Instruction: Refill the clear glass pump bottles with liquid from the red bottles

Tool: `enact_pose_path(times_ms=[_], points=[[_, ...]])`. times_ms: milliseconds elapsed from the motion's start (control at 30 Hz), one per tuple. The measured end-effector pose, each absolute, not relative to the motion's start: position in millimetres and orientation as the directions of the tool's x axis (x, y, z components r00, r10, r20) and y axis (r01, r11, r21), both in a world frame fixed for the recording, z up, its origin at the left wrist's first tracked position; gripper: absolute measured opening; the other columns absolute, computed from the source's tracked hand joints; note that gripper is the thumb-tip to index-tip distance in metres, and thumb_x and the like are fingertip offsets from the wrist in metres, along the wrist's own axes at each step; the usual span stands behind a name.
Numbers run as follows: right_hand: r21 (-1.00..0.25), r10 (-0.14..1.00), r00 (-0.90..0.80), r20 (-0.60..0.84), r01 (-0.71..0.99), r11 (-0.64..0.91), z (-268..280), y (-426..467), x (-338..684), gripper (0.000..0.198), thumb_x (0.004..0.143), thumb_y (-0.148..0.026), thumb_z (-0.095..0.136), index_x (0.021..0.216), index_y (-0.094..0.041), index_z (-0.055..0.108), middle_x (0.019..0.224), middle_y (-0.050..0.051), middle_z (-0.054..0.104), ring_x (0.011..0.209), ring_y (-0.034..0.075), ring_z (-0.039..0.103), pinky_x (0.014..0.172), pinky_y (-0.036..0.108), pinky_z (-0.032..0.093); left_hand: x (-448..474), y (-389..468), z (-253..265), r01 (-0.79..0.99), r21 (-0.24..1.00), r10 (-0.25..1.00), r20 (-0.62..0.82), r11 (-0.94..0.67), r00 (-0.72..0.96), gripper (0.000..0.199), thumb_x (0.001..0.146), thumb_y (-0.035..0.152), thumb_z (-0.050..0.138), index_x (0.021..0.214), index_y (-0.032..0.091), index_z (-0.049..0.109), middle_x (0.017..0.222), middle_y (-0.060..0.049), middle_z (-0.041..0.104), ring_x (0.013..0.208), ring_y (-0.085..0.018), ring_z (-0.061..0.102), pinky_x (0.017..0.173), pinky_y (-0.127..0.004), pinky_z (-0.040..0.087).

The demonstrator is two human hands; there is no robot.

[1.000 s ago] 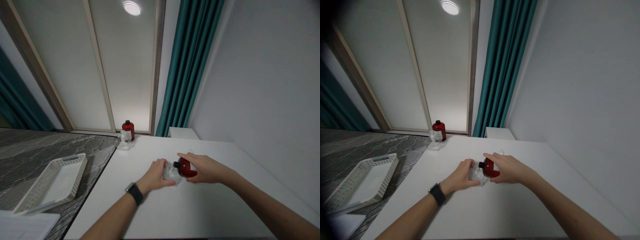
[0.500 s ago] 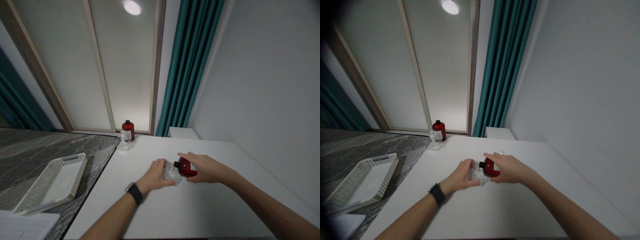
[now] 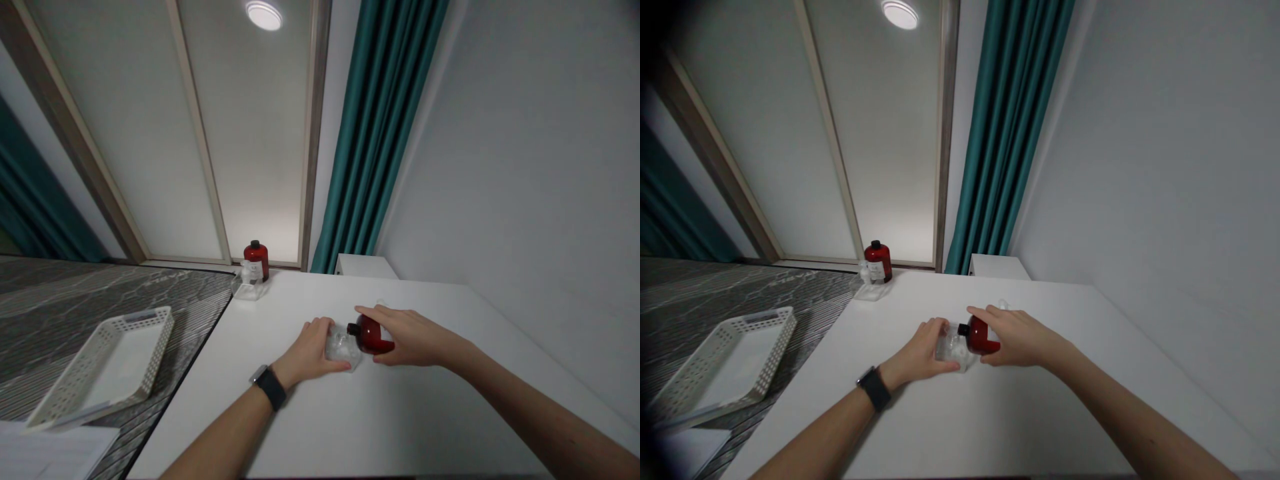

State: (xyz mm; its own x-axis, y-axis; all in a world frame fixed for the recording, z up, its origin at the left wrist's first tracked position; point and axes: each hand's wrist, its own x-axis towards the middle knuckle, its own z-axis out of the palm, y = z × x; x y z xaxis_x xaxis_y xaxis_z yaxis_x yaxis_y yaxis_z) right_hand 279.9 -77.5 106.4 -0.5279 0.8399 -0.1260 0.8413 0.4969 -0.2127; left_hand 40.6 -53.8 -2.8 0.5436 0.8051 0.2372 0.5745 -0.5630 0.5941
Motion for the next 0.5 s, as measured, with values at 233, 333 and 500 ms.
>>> enact_pose_path(times_ms=[233,333,500], points=[[-0.211,0.839,-0.529,-0.124,0.841,0.499,106.6,-77.3,279.9,0.088,0.073,-0.036,0.074,0.152,-0.026,0.034,0.129,0.012,0.061,0.107,0.032,0.063,0.089,0.041,0.049,40.8,-54.5,-0.5,0.578,0.585,0.803,0.24,-0.568,0.546,0.062,0.068,0.049,0.082,0.111,0.019,0.05,0.109,-0.009,0.061,0.099,-0.03,0.058,0.087,-0.041,0.044],[-0.208,0.84,-0.528,-0.124,0.842,0.498,106.7,-77.1,280.0,0.089,0.073,-0.036,0.074,0.152,-0.027,0.033,0.13,0.012,0.061,0.106,0.032,0.064,0.088,0.04,0.049,40.7,-54.6,0.0,0.574,0.594,0.805,0.236,-0.563,0.545,0.062,0.068,0.048,0.082,0.112,0.018,0.05,0.11,-0.01,0.061,0.099,-0.03,0.058,0.088,-0.042,0.044],[-0.205,0.84,-0.53,-0.116,0.84,0.502,105.4,-76.6,281.3,0.09,0.073,-0.037,0.075,0.152,-0.028,0.033,0.13,0.012,0.06,0.107,0.032,0.064,0.089,0.041,0.049,40.9,-54.8,0.3,0.576,0.599,0.809,0.228,-0.555,0.542,0.063,0.067,0.048,0.083,0.112,0.018,0.05,0.11,-0.01,0.061,0.099,-0.03,0.057,0.089,-0.043,0.045]])
